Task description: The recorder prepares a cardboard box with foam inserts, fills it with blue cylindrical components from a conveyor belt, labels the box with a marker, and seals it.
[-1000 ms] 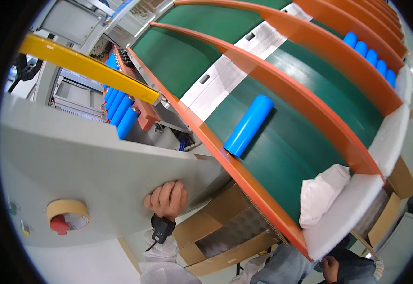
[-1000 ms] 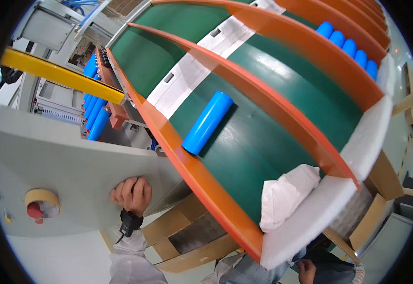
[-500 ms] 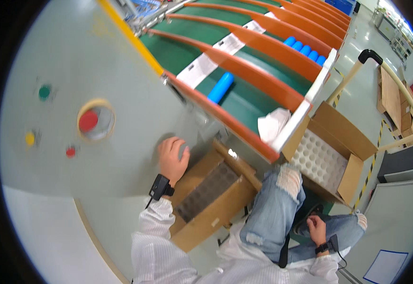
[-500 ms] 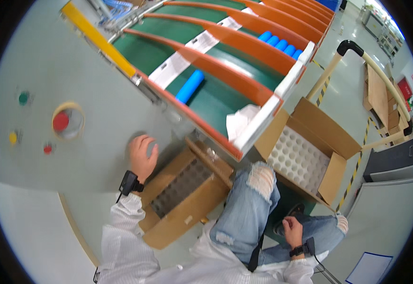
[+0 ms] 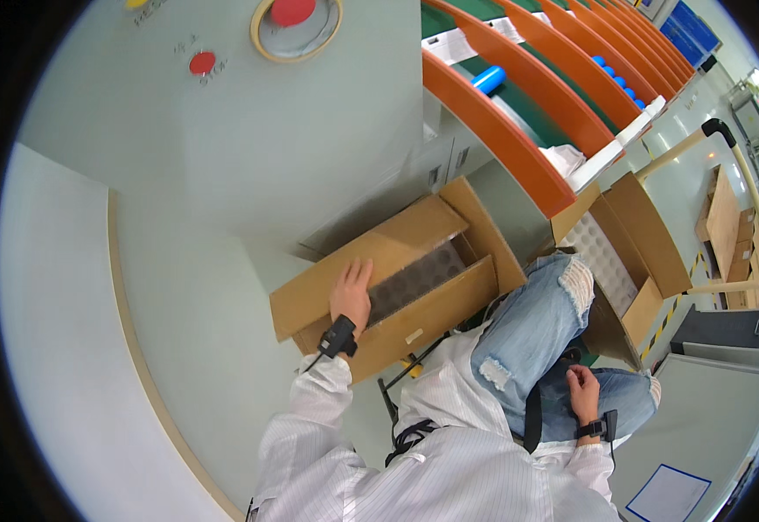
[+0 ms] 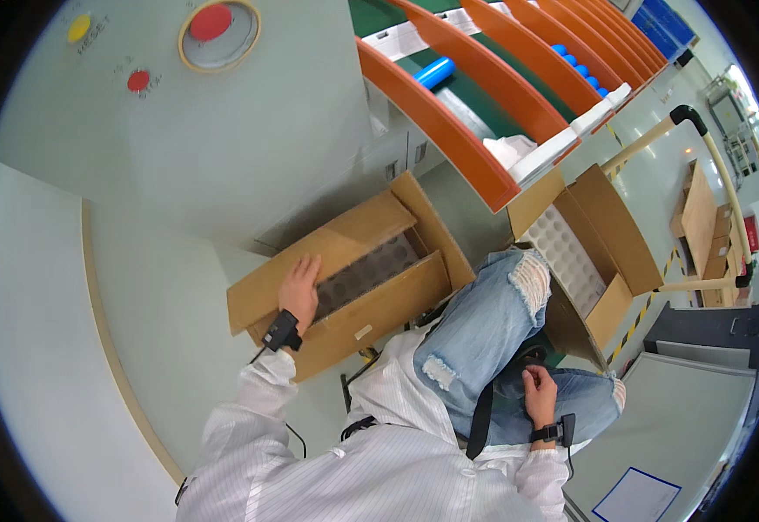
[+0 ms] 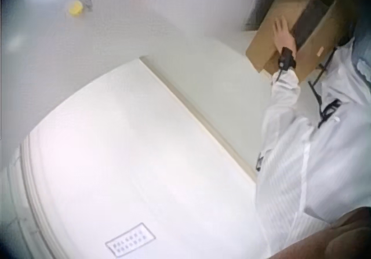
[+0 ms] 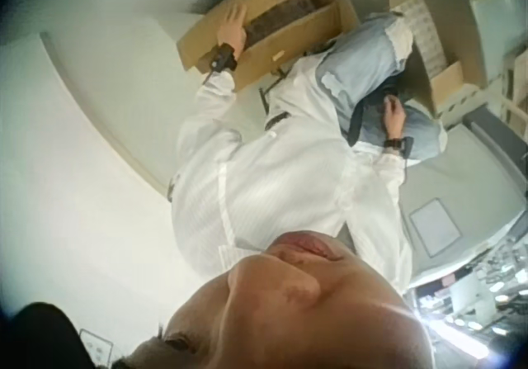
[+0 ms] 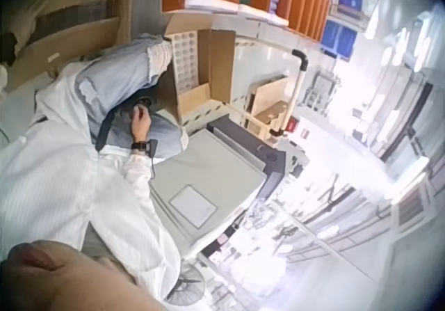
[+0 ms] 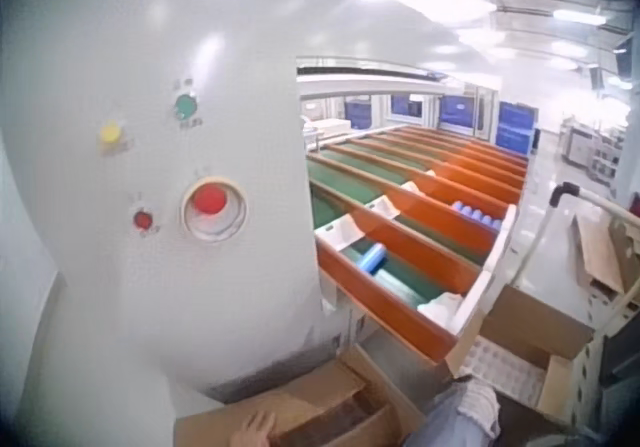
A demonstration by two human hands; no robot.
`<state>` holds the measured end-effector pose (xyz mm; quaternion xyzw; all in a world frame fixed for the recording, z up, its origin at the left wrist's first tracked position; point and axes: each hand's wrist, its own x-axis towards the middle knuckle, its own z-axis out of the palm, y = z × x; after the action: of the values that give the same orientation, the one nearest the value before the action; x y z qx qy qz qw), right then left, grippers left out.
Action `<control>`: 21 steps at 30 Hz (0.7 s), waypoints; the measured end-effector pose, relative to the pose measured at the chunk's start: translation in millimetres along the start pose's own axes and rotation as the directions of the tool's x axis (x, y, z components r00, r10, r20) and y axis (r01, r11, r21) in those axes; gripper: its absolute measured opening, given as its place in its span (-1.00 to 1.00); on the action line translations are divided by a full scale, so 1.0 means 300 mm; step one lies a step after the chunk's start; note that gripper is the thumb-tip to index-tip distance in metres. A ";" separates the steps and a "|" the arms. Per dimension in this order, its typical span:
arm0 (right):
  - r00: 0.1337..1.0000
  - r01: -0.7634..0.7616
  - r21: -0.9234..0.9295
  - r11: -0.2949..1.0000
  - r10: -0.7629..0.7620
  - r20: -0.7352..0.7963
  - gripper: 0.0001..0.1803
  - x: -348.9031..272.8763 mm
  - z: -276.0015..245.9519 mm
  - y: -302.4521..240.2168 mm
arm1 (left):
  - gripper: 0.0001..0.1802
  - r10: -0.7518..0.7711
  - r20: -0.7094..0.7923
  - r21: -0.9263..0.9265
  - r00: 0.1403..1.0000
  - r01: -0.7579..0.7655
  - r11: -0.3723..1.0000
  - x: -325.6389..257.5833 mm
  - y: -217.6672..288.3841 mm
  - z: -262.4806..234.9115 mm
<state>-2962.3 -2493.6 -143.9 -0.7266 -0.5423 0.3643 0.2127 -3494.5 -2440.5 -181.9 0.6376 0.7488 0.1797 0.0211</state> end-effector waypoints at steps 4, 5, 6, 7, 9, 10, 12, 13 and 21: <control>0.952 0.252 0.009 0.968 -0.247 -0.179 -0.84 0.019 0.036 -0.251 | -0.76 -0.005 0.045 -0.123 0.999 0.010 0.992 0.197 -0.061 -0.184; 0.938 0.326 0.037 0.945 -0.318 -0.141 -0.83 0.012 0.077 -0.375 | -0.79 0.042 0.055 -0.152 0.998 -0.034 0.988 0.239 -0.092 -0.254; 0.901 0.433 0.005 0.901 -0.433 0.003 -0.76 0.025 0.110 -0.457 | -0.79 0.044 0.063 -0.152 0.997 -0.034 0.988 0.267 -0.106 -0.301; 0.751 0.658 -0.067 0.750 -0.647 0.132 -0.59 0.045 0.156 -0.567 | -0.77 0.060 0.135 -0.163 0.989 -0.037 0.986 0.301 -0.118 -0.340; 0.563 0.816 -0.058 0.575 -0.769 0.304 -0.38 0.091 0.291 -0.779 | -0.75 0.093 0.212 -0.186 0.973 -0.053 0.981 0.328 -0.123 -0.347; 0.465 0.879 -0.081 0.469 -0.809 0.359 -0.30 0.108 0.345 -0.852 | -0.74 0.074 0.238 -0.189 0.968 -0.029 0.982 0.323 -0.123 -0.369; 0.374 0.918 -0.278 0.284 -0.853 0.365 -0.48 0.174 0.500 -0.822 | -0.71 0.124 0.199 -0.206 0.972 -0.082 0.975 0.302 -0.140 -0.402; 0.392 0.909 -0.295 0.296 -0.847 0.358 -0.48 0.210 0.553 -0.773 | -0.68 0.055 0.279 -0.243 0.959 0.015 0.970 0.287 -0.127 -0.443; 0.024 0.996 0.063 0.061 -0.883 0.468 -0.94 -0.154 0.835 -0.733 | -0.82 -0.349 0.471 -0.098 0.810 0.441 0.892 -0.323 -0.399 -0.851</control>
<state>-3298.7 -2488.0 -136.4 -0.1045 -0.9613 0.1784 0.1823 -3656.6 -2610.4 2.2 0.4852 0.8183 0.0975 0.2922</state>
